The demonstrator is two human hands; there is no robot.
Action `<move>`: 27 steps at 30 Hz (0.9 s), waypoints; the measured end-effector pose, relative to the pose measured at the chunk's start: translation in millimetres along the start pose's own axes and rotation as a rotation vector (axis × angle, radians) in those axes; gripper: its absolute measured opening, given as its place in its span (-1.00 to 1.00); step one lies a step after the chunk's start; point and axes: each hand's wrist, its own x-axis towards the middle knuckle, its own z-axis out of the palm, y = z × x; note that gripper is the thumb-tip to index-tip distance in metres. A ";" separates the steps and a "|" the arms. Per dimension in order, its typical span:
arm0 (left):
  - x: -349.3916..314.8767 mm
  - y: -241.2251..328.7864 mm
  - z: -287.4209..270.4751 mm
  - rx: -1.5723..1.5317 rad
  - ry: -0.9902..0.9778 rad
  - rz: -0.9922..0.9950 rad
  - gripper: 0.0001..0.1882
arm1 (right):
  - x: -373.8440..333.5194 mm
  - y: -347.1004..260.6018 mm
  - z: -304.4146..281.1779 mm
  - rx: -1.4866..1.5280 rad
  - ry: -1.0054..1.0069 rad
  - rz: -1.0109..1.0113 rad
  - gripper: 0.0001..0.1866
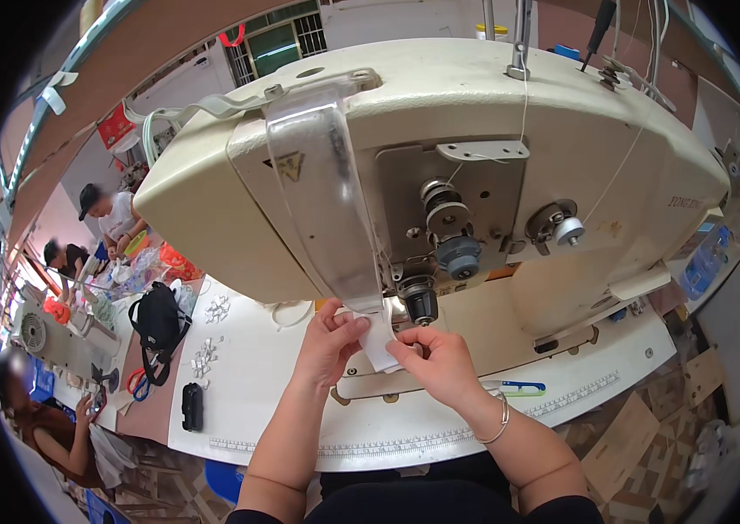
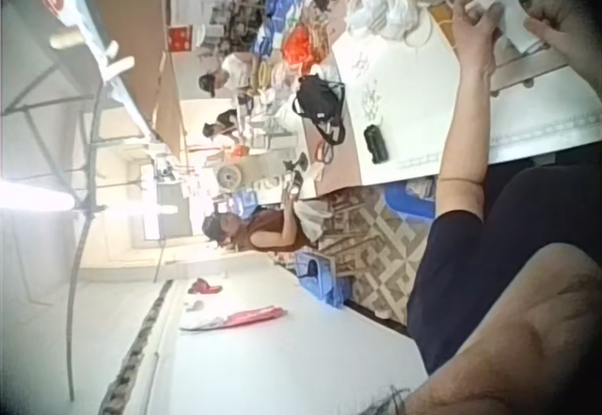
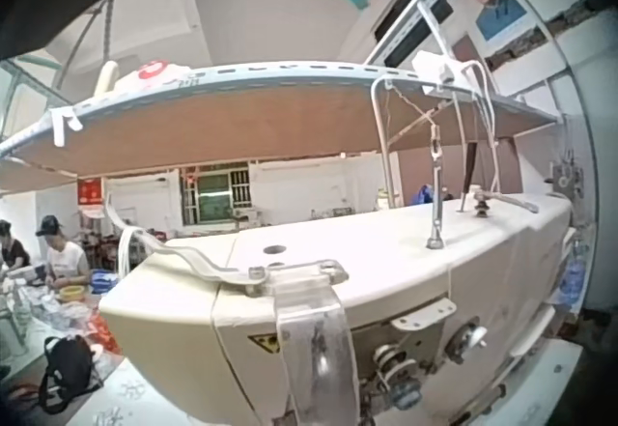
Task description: The person operates an industrial sewing machine to stitch white fabric pieces, likely face masks. They feed the fabric under the presser foot, guide it through the machine, and trim the connecting threads with scissors. The finished pieces are placed in a pile on the table.
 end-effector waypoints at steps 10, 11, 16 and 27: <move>-5.8 -11.8 11.3 -0.003 0.160 0.021 -0.28 | 0.2 -12.4 -0.4 0.089 -0.016 0.037 -0.75; -13.7 -19.8 10.7 0.057 0.171 0.052 -0.28 | -0.9 -13.7 -2.5 0.099 -0.054 0.050 -0.75; -20.6 -30.7 15.5 -0.164 0.152 0.079 -0.27 | 1.4 -6.7 -10.1 0.164 -0.131 0.074 -0.77; -25.0 -37.7 20.3 -0.174 0.173 0.085 -0.56 | 10.5 -8.2 0.1 0.307 -0.148 0.078 -0.81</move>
